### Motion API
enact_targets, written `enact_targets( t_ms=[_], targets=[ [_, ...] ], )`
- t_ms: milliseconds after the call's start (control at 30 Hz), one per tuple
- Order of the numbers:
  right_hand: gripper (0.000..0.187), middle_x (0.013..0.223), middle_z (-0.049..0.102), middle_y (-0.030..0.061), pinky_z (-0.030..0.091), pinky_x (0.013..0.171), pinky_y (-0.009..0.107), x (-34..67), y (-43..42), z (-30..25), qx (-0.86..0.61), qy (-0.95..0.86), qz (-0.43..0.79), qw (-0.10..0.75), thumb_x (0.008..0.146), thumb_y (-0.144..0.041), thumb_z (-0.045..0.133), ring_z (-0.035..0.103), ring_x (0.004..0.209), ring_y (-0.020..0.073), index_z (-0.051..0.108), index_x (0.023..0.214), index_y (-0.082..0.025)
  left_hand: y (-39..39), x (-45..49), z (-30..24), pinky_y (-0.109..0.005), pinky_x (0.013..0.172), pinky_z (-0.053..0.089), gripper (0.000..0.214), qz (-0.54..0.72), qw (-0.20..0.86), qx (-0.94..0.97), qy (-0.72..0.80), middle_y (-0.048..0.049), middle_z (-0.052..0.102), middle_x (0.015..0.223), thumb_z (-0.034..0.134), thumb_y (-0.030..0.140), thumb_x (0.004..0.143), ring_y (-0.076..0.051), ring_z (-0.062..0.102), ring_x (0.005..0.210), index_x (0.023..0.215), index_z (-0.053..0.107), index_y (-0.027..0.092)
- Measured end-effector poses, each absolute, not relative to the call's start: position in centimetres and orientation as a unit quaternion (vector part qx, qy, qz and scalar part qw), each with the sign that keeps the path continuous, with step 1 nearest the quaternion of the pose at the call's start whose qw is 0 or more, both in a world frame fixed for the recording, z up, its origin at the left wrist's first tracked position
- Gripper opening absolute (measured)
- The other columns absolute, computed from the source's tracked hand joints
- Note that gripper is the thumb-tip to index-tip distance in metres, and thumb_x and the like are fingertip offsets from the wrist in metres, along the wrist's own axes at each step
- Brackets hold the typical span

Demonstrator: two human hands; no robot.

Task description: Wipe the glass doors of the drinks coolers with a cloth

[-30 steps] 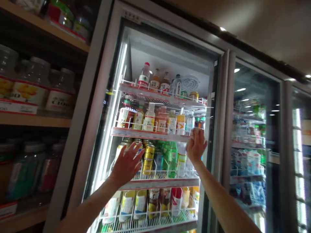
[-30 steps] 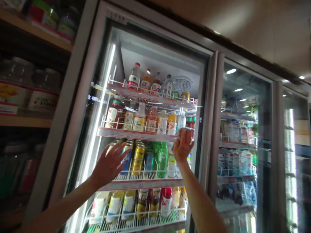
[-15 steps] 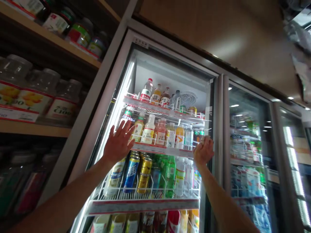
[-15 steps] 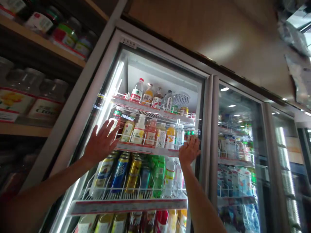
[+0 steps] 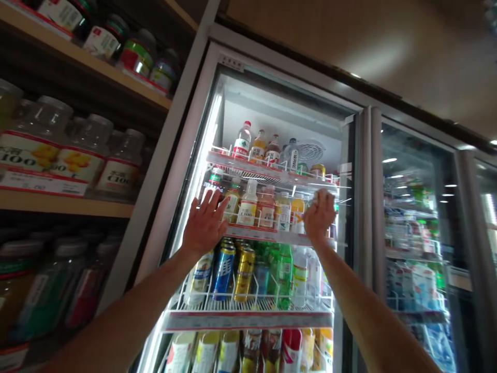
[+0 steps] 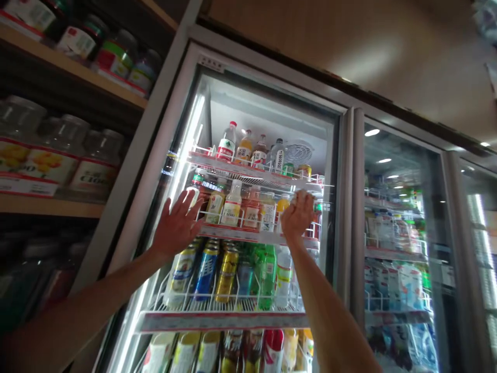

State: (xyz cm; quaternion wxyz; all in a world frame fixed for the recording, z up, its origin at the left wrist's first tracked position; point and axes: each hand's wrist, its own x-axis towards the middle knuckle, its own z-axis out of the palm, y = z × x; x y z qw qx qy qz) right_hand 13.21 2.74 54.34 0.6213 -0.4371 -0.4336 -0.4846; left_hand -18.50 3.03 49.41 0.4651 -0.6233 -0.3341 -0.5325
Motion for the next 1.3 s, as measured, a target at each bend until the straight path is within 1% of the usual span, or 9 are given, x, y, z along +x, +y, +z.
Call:
enact_targets(
  t_ms=[100,167,333,533,700,900,1100,1167,1300],
  targets=[
    [0.046,0.144,0.038,0.0062,0.021,0.108,0.049,10.2,2.7,54.3,-0.381,-0.563,-0.528,0.509,0.087,-0.027,0.033,0.028,0.135,0.0218,0.044,0.132,-0.024,3.2,-18.5,49.4,-0.048,0.113,0.01,0.061,-0.534,0.47,-0.621,-0.33,-0.009,0.024,0.15,0.044,0.036,0.087,-0.025,0.019,0.139,0.143,0.022,0.025],
    [0.044,0.143,0.04,0.0046,0.019,0.109,0.048,9.6,2.6,54.6,-0.367,-0.588,-0.535,0.483,0.088,-0.026,0.033,0.03,0.135,0.02,0.046,0.13,-0.026,3.2,-18.6,49.4,-0.047,0.113,0.009,0.062,-0.531,0.471,-0.622,-0.331,-0.0089,0.024,0.15,0.045,0.037,0.087,-0.025,0.019,0.139,0.143,0.022,0.024],
    [0.049,0.143,0.038,0.0144,0.025,0.102,0.056,9.3,2.7,57.3,-0.46,-0.415,-0.451,0.643,0.087,-0.025,0.03,0.031,0.134,0.0274,0.042,0.134,-0.017,2.9,-18.6,49.4,-0.047,0.113,0.01,0.059,-0.528,0.47,-0.62,-0.342,-0.0107,0.028,0.148,0.046,0.037,0.086,-0.026,0.019,0.139,0.14,0.03,0.021],
    [0.046,0.144,0.039,0.0036,0.019,0.109,0.047,7.7,2.7,57.2,-0.351,-0.598,-0.549,0.466,0.087,-0.023,0.036,0.027,0.136,0.0191,0.044,0.132,-0.028,2.9,-18.6,49.3,-0.046,0.113,0.011,0.057,-0.531,0.475,-0.615,-0.339,-0.0104,0.031,0.147,0.045,0.037,0.086,-0.025,0.021,0.139,0.14,0.032,0.021],
    [0.051,0.143,0.038,0.0114,0.025,0.103,0.055,9.5,2.7,57.5,-0.442,-0.435,-0.47,0.629,0.086,-0.023,0.031,0.029,0.135,0.0257,0.038,0.137,-0.022,2.9,-18.6,49.4,-0.046,0.113,0.011,0.06,-0.53,0.476,-0.615,-0.336,-0.0095,0.03,0.147,0.046,0.037,0.086,-0.025,0.021,0.138,0.141,0.029,0.022],
    [0.043,0.143,0.039,0.0052,0.018,0.11,0.044,8.3,2.4,54.3,-0.334,-0.618,-0.558,0.441,0.087,-0.025,0.035,0.027,0.136,0.019,0.048,0.129,-0.025,2.7,-18.6,49.4,-0.048,0.112,0.012,0.057,-0.527,0.474,-0.619,-0.337,-0.0109,0.031,0.147,0.044,0.036,0.087,-0.025,0.021,0.138,0.14,0.031,0.02],
    [0.048,0.143,0.038,0.013,0.025,0.104,0.055,9.4,2.7,55.2,-0.443,-0.43,-0.473,0.629,0.087,-0.025,0.033,0.03,0.135,0.0263,0.042,0.134,-0.018,2.8,-18.6,49.4,-0.047,0.112,0.012,0.057,-0.525,0.475,-0.62,-0.338,-0.0115,0.03,0.147,0.046,0.037,0.086,-0.026,0.022,0.138,0.14,0.033,0.02],
    [0.047,0.144,0.037,0.012,0.025,0.105,0.052,8.7,2.6,54.7,-0.426,-0.473,-0.492,0.593,0.087,-0.025,0.034,0.027,0.136,0.025,0.043,0.133,-0.019,2.9,-18.6,49.4,-0.047,0.112,0.012,0.057,-0.525,0.471,-0.622,-0.341,-0.0113,0.03,0.147,0.045,0.037,0.087,-0.026,0.021,0.138,0.14,0.032,0.02],
    [0.045,0.144,0.038,0.004,0.018,0.11,0.045,8.1,2.3,53.4,-0.337,-0.615,-0.563,0.437,0.086,-0.023,0.037,0.024,0.137,0.0193,0.045,0.131,-0.026,3.0,-18.6,49.4,-0.047,0.113,0.009,0.06,-0.528,0.469,-0.623,-0.336,-0.0104,0.027,0.148,0.046,0.037,0.086,-0.025,0.02,0.139,0.142,0.028,0.022]
  ],
)
